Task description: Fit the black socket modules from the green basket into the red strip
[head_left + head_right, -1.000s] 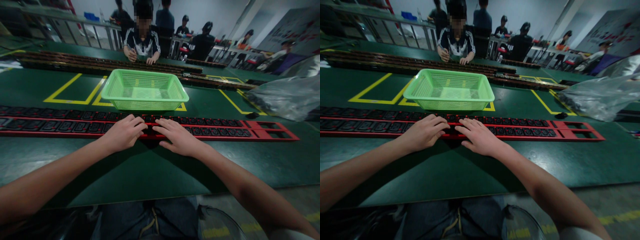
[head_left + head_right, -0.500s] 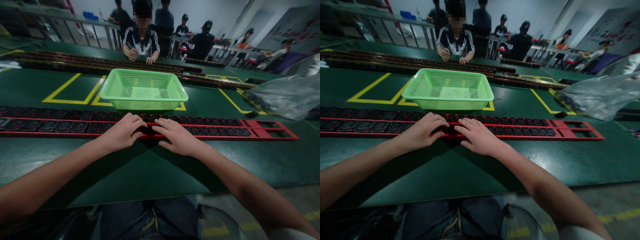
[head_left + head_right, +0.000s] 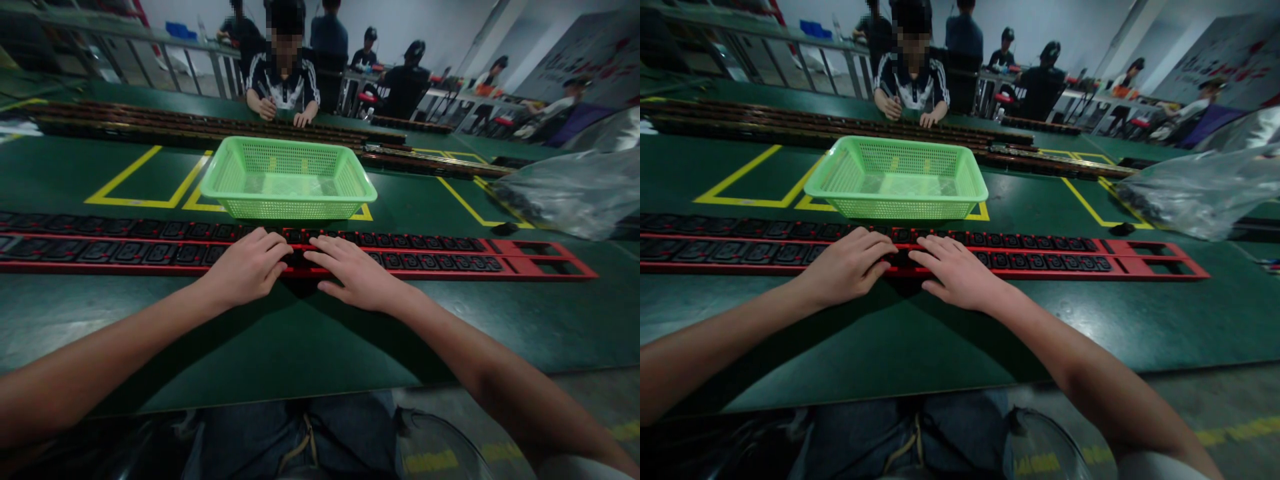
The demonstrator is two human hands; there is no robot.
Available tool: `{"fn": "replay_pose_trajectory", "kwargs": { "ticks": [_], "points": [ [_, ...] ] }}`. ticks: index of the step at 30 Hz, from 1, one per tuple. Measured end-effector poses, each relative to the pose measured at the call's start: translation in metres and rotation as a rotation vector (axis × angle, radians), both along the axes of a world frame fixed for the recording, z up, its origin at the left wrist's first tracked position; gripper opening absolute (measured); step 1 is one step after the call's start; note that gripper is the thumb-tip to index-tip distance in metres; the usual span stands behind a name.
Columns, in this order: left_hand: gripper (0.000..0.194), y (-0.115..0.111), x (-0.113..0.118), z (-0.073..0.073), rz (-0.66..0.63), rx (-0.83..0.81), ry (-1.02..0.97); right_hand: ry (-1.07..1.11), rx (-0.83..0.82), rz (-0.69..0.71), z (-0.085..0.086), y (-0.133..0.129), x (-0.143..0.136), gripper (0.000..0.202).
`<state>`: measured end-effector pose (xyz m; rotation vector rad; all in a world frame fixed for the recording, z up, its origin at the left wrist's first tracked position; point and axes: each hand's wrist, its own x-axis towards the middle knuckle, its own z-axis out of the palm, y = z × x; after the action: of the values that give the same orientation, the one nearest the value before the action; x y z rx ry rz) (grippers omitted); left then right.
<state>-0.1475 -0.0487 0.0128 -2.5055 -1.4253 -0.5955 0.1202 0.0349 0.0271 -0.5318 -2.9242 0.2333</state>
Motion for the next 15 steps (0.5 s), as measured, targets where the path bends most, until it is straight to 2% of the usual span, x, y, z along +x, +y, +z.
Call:
{"fn": "replay_pose_trajectory", "kwargs": {
  "ticks": [5, 15],
  "points": [
    [0.030, -0.005, 0.007, 0.000, 0.114, 0.076, 0.101, 0.018, -0.017, 0.002, 0.000, 0.001, 0.001, 0.060],
    [0.031, 0.003, -0.004, 0.002, 0.044, 0.013, 0.094, 0.011, -0.013, -0.002, -0.001, 0.000, 0.000, 0.059]
  ]
}}
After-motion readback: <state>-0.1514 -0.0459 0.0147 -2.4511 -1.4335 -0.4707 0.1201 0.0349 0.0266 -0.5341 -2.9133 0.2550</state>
